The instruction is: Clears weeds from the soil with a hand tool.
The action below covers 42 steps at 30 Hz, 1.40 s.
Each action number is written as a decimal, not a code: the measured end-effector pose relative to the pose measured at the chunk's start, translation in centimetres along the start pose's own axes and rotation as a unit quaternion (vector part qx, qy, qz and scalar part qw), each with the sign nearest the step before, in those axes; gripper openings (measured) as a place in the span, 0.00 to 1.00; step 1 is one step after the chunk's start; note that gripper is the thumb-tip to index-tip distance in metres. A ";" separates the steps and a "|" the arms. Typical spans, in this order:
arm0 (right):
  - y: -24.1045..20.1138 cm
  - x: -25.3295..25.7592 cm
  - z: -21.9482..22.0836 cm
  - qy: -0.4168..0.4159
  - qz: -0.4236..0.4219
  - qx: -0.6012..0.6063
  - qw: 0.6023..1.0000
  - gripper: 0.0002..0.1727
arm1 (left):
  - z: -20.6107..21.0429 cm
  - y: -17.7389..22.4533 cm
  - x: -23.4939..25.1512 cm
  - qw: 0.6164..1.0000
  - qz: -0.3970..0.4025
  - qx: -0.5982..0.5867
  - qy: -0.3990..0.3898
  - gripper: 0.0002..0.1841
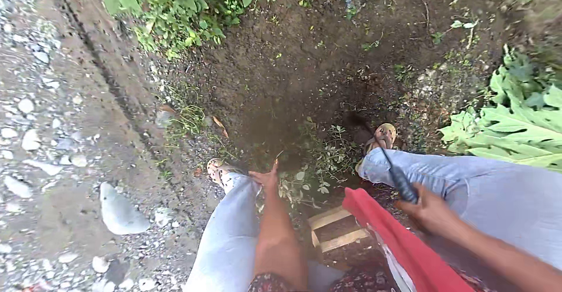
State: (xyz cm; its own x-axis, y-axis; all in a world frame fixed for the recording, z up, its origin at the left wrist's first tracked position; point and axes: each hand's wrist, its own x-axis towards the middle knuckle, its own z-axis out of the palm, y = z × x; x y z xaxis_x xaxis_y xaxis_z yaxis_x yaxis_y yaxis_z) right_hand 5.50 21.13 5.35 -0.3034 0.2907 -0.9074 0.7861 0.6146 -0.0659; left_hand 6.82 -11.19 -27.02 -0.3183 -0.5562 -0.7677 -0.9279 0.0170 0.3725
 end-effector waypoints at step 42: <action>22.3 -17.3 -13.6 0.101 -0.278 0.542 0.787 0.28 | 19.7 40.9 -57.9 0.578 0.720 0.332 -0.191 0.22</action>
State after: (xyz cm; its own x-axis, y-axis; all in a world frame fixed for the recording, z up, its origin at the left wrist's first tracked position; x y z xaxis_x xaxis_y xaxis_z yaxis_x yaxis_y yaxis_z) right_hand 20.98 39.76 25.24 -0.7557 0.3754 -0.5366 0.4663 -0.2669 -0.8434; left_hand -16.53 38.06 22.42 -0.7562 0.6541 -0.0174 0.5237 0.6210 0.5832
